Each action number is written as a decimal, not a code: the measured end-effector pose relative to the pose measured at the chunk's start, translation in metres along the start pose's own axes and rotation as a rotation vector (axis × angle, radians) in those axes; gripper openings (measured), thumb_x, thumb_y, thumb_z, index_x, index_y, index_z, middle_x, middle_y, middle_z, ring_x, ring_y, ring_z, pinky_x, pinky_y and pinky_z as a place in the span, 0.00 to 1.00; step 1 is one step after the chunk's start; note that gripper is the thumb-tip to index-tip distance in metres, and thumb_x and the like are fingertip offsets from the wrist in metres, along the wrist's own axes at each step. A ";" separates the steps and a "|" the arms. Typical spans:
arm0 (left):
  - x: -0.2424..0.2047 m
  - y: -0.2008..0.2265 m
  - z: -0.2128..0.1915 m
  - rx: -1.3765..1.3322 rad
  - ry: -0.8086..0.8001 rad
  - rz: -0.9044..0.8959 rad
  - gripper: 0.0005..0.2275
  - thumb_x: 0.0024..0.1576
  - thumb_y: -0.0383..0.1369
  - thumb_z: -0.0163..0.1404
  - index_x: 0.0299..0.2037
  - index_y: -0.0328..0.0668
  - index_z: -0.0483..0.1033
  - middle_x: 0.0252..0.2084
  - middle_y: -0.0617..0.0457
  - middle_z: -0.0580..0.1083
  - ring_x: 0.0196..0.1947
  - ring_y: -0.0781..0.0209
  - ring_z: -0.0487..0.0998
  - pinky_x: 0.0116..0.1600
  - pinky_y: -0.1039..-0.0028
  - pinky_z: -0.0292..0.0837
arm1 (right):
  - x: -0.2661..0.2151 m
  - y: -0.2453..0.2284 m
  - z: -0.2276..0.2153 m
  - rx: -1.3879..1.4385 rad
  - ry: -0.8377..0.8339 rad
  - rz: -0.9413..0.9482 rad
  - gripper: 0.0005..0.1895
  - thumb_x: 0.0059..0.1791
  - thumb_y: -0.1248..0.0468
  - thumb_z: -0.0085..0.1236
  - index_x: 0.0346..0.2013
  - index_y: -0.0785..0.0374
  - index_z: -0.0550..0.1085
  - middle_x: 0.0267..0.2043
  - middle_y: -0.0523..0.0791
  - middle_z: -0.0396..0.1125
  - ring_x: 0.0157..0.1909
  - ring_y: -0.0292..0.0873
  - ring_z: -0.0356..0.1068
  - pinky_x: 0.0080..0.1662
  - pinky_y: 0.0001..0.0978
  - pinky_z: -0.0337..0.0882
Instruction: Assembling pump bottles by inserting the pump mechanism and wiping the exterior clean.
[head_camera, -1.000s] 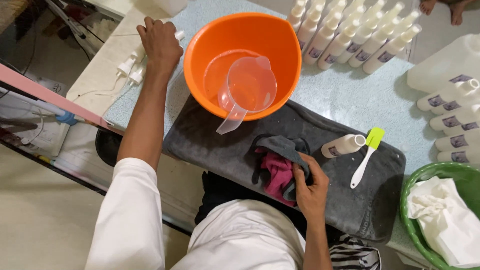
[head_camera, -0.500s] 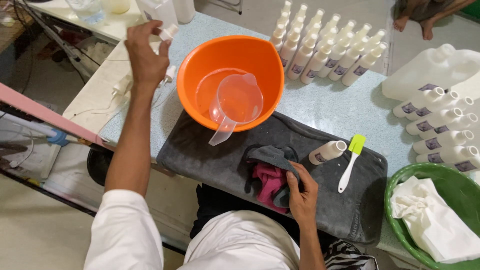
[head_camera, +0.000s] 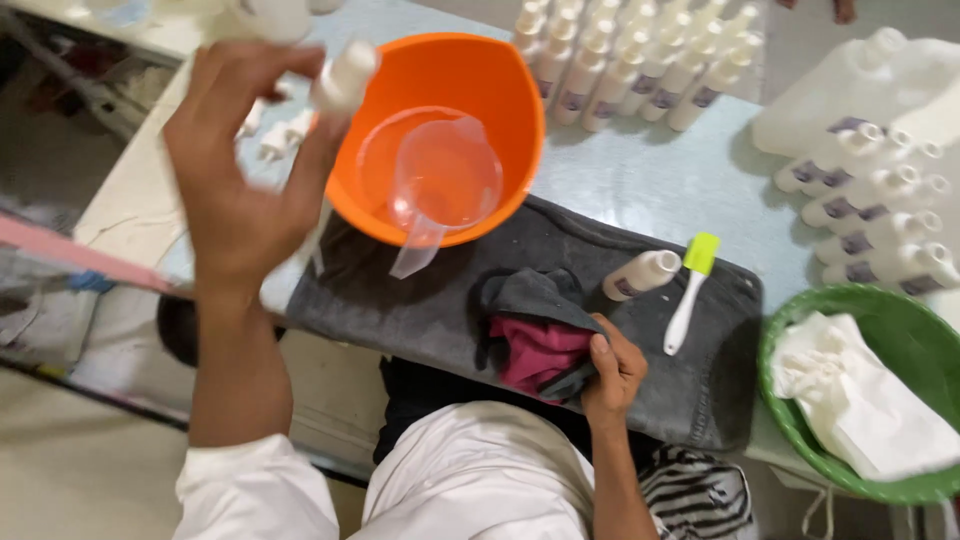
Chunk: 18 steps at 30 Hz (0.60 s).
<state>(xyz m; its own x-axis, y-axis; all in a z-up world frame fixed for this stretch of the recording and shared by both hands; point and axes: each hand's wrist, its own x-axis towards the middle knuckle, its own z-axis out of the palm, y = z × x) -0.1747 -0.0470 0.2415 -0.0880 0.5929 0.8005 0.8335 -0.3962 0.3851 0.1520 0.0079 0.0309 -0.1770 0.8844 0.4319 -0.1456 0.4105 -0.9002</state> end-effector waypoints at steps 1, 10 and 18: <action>-0.006 0.019 -0.003 -0.023 -0.003 0.011 0.08 0.71 0.21 0.53 0.56 0.24 0.73 0.53 0.36 0.74 0.54 0.41 0.72 0.54 0.58 0.70 | -0.014 0.027 -0.006 -0.016 0.020 -0.006 0.16 0.55 0.60 0.48 0.28 0.69 0.69 0.33 0.44 0.64 0.34 0.39 0.61 0.39 0.31 0.60; -0.039 0.100 0.067 -0.217 -0.155 0.039 0.10 0.58 0.29 0.55 0.48 0.36 0.76 0.46 0.46 0.76 0.49 0.46 0.77 0.61 0.55 0.71 | -0.012 0.017 -0.012 0.680 0.048 0.356 0.17 0.54 0.61 0.44 0.31 0.69 0.75 0.35 0.47 0.73 0.37 0.43 0.71 0.42 0.34 0.67; -0.064 0.110 0.136 -0.286 -0.205 0.036 0.14 0.59 0.27 0.58 0.55 0.39 0.74 0.48 0.47 0.75 0.49 0.46 0.75 0.54 0.61 0.70 | 0.015 -0.036 -0.013 0.097 -0.061 0.142 0.42 0.55 0.42 0.49 0.74 0.68 0.54 0.78 0.52 0.50 0.73 0.40 0.56 0.61 0.27 0.62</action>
<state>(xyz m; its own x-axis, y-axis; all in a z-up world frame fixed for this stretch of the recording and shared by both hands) -0.0033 -0.0337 0.1700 0.0743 0.6915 0.7185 0.6453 -0.5827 0.4940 0.1676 0.0088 0.0693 -0.2610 0.9155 0.3061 -0.2075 0.2565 -0.9440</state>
